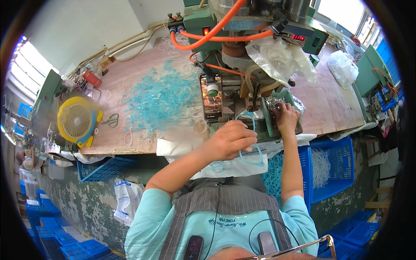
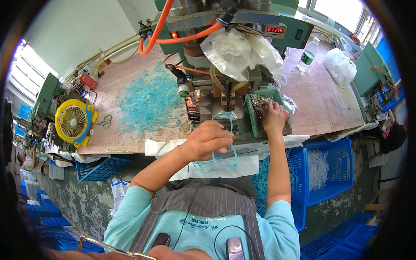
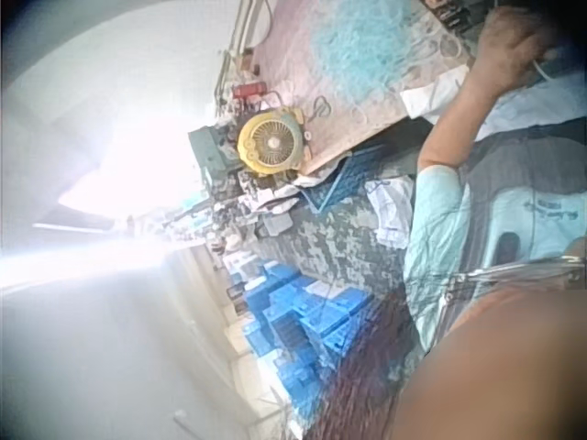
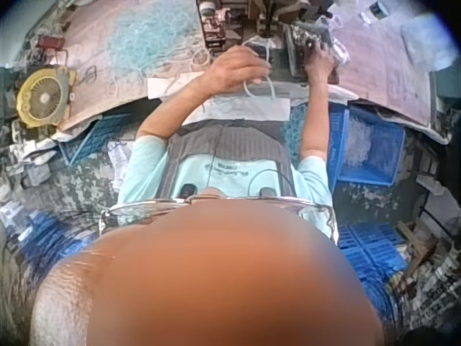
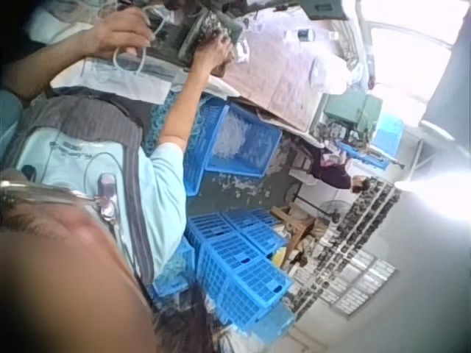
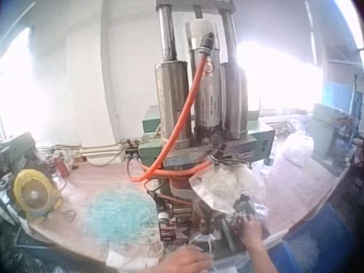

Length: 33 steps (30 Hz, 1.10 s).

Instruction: The person repeatedly picks light-blue plastic loops and small metal components from a tray, places them into a press machine, and removes the assembled parts. The process is repeated continuously with the finished items accumulating on the work surface.

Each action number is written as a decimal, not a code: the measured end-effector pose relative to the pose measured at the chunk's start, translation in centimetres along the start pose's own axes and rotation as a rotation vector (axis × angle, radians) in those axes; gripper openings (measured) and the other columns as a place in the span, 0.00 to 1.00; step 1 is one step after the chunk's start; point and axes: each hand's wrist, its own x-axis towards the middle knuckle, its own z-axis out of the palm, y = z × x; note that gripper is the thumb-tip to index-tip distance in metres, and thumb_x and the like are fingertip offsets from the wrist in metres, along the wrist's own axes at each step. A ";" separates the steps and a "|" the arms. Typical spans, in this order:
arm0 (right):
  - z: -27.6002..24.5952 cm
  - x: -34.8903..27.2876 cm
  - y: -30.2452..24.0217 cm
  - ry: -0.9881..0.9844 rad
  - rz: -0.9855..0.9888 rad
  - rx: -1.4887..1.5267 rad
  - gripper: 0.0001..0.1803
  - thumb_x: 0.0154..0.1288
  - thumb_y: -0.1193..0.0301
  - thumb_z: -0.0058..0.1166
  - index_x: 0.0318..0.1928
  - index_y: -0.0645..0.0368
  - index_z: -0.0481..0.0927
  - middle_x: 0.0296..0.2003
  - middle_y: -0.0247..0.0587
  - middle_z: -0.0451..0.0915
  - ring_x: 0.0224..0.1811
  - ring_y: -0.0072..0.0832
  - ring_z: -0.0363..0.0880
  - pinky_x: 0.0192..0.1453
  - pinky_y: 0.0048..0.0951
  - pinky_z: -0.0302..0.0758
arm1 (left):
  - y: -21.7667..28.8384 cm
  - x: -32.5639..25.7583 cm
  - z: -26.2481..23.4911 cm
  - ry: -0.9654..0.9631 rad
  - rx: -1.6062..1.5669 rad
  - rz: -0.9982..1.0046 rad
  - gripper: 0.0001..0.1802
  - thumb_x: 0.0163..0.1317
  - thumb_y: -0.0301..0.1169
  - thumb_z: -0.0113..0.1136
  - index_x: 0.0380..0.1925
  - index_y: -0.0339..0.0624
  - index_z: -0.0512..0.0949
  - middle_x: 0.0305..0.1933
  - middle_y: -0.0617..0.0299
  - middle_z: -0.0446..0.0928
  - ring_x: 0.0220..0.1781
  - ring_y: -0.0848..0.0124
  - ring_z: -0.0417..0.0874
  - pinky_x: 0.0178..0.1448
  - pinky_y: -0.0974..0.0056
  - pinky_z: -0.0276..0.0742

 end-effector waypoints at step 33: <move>-2.7 -0.2 -2.6 0.192 0.227 0.509 0.07 0.56 0.79 0.58 0.35 0.54 0.83 0.33 0.40 0.81 0.38 0.39 0.77 0.41 0.36 0.73 | -6.8 -20.2 -1.9 0.338 0.450 -0.956 0.07 0.69 0.33 0.57 0.37 0.41 0.77 0.31 0.67 0.77 0.26 0.82 0.71 0.31 0.75 0.68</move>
